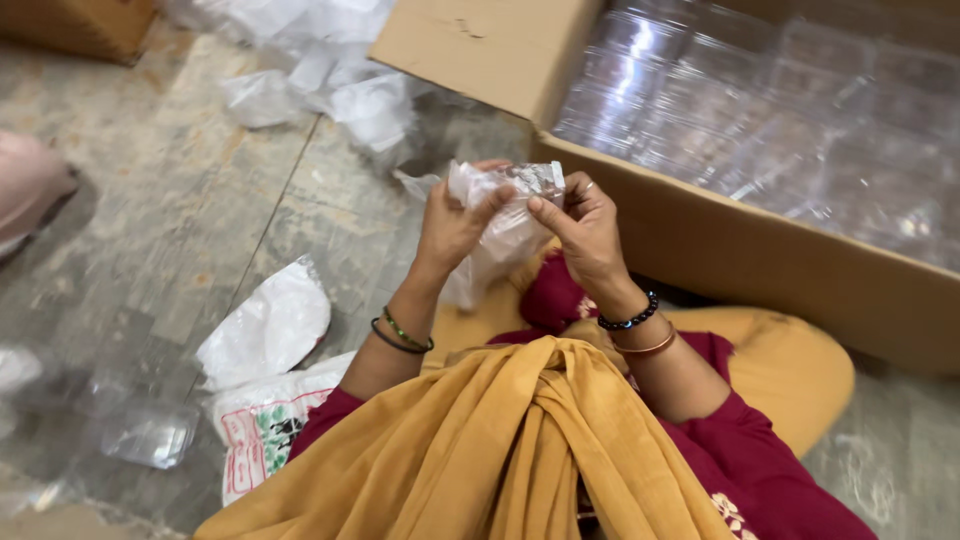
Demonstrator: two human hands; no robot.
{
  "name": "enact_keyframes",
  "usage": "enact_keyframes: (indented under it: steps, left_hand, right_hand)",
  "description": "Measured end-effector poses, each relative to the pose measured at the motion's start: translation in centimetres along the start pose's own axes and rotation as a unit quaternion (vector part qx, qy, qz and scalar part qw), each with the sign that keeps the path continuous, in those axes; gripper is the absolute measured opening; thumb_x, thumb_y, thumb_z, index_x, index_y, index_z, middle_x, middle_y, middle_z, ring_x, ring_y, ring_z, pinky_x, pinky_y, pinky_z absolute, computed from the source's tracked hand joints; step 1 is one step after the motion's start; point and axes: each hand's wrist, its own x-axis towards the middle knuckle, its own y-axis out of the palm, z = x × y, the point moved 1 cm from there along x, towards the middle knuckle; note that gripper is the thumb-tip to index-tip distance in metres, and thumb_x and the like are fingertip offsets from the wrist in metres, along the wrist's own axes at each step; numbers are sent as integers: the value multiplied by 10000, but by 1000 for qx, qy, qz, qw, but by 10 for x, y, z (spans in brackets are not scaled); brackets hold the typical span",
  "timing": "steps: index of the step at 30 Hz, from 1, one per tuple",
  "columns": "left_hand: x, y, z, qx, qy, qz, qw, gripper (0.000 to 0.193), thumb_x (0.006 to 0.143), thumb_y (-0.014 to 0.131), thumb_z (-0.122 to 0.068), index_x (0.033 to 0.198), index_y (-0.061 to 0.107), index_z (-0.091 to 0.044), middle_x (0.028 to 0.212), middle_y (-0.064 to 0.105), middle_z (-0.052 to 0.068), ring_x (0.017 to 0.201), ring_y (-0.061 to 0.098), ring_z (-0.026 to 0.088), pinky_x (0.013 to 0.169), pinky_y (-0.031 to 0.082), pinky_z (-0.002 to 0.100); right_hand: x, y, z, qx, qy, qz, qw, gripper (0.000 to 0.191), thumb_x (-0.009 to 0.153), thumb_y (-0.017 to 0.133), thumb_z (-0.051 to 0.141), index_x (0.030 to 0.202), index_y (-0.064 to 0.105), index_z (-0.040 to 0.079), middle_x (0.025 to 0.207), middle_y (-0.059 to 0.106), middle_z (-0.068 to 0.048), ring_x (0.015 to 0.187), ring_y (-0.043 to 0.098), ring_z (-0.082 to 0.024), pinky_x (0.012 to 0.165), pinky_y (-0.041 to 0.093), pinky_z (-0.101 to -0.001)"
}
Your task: The person sits on the floor and wraps clear plastic containers in plastic bags one at a time, then places the wrapped containers into a cardboard box, arranging them inside. The person continues wrapping and packing containers throughout the episode.
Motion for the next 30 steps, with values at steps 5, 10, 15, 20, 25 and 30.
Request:
enact_keyframes:
  steps: [5, 10, 15, 20, 25, 30]
  left_hand:
    - [-18, 42, -4, -48, -35, 57, 997, 248, 967, 778, -259, 935, 758, -14, 770, 648, -27, 694, 544, 45, 588, 420, 231]
    - [-23, 75, -15, -6, 30, 110, 993, 279, 990, 781, -235, 829, 643, -53, 748, 594, -32, 692, 517, 31, 585, 419, 226]
    - [-26, 102, -31, -224, -45, 107, 968, 189, 893, 769, -215, 952, 662, -72, 887, 701, -31, 801, 627, 40, 700, 524, 224]
    - [-37, 107, -25, -93, 11, 109, 990, 253, 999, 723, -261, 906, 691, -28, 788, 639, -33, 725, 544, 34, 625, 451, 221]
    - [-45, 110, -6, -2, 3, 130, 991, 388, 1057, 662, -313, 788, 611, -37, 658, 539, -41, 629, 478, 40, 545, 378, 255]
    - [-41, 117, 3, -67, -33, 205, 976, 343, 1067, 627, -325, 869, 664, -47, 754, 611, -13, 689, 545, 57, 600, 454, 245]
  right_hand:
    - [-24, -25, 46, 39, 7, -11, 999, 258, 956, 722, 83, 1186, 610, 49, 1089, 728, -25, 1001, 682, -82, 923, 567, -251]
    - [-42, -48, 67, -24, -34, -54, 998, 127, 1030, 729, 101, 1074, 722, -18, 955, 734, -39, 841, 642, -78, 769, 540, -236]
    - [-60, -55, 61, -18, -48, -112, 992, 143, 964, 730, 120, 1057, 716, 12, 929, 738, -21, 800, 656, -61, 728, 555, -218]
    - [-75, -57, 58, -17, -36, -107, 993, 116, 1035, 715, 113, 1050, 740, 0, 908, 710, -24, 768, 610, -52, 691, 512, -207]
    - [-78, -63, 61, 62, -47, -82, 994, 79, 1024, 688, 117, 1031, 680, 38, 980, 721, -29, 830, 634, -66, 740, 530, -225]
    - [-78, -75, 59, 244, 65, -45, 967, 108, 1042, 655, 168, 1009, 600, 81, 851, 677, -12, 694, 589, -71, 641, 512, -229]
